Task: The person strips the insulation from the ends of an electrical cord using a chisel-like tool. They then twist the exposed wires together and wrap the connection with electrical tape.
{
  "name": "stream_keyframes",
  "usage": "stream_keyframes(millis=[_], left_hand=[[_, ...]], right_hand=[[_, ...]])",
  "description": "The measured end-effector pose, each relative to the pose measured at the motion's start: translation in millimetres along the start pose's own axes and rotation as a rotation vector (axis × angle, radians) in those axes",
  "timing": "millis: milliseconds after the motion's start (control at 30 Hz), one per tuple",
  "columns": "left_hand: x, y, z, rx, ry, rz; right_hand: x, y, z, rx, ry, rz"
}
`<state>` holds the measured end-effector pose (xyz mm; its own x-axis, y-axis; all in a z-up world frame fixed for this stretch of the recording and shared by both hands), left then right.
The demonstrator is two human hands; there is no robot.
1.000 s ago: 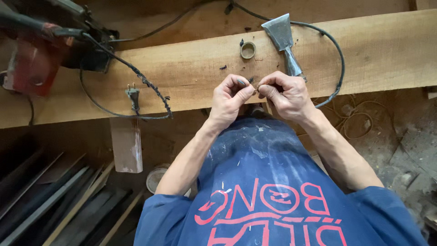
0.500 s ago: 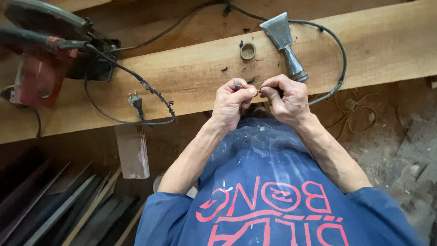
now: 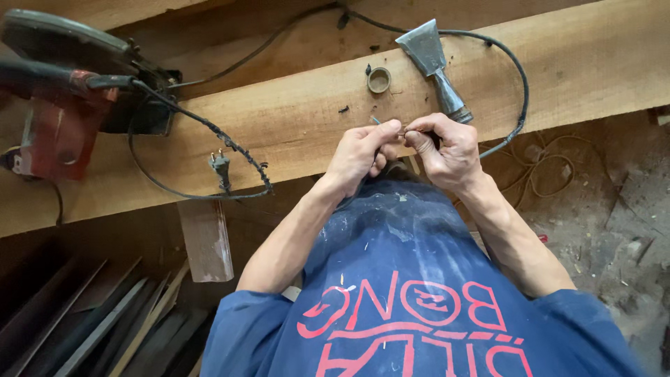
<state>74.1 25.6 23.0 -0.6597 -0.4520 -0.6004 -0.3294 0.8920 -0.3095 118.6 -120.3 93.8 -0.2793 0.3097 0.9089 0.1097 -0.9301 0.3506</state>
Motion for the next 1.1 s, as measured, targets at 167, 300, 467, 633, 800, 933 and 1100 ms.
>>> stream_keyframes(millis=[167, 300, 467, 633, 800, 933, 1100], left_hand=[[-2, -1, 3, 0.043, 0.022, 0.052], [5, -2, 4, 0.004, -0.022, -0.053], [12, -4, 6, 0.017, -0.05, -0.163], [14, -2, 4, 0.026, -0.151, -0.06], [8, -5, -5, 0.082, -0.325, 0.03], [-13, -5, -9, 0.014, -0.526, 0.213], [-34, 0, -17, -0.208, -0.711, 0.401]], right_hand=[[3, -1, -1, -0.019, 0.011, -0.016], [6, -1, -2, -0.061, 0.025, -0.039], [6, 4, -2, -0.079, -0.001, 0.018], [2, 8, -3, -0.074, -0.006, 0.023], [-1, 7, -5, -0.062, 0.011, 0.02], [-9, 7, 4, -0.03, -0.022, 0.033], [-12, 5, 8, 0.035, 0.016, 0.03]])
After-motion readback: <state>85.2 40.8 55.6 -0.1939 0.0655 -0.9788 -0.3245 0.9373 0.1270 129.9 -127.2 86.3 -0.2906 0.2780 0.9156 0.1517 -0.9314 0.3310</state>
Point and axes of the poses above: each hand's wrist, its own z-axis towards the middle knuckle, its own y-axis out of the back of the hand, x = y × z, the point moved 8 cm from there along z, towards the middle knuckle, and after that the axes turned 15 degrees about -x, right-handed, at the moved point
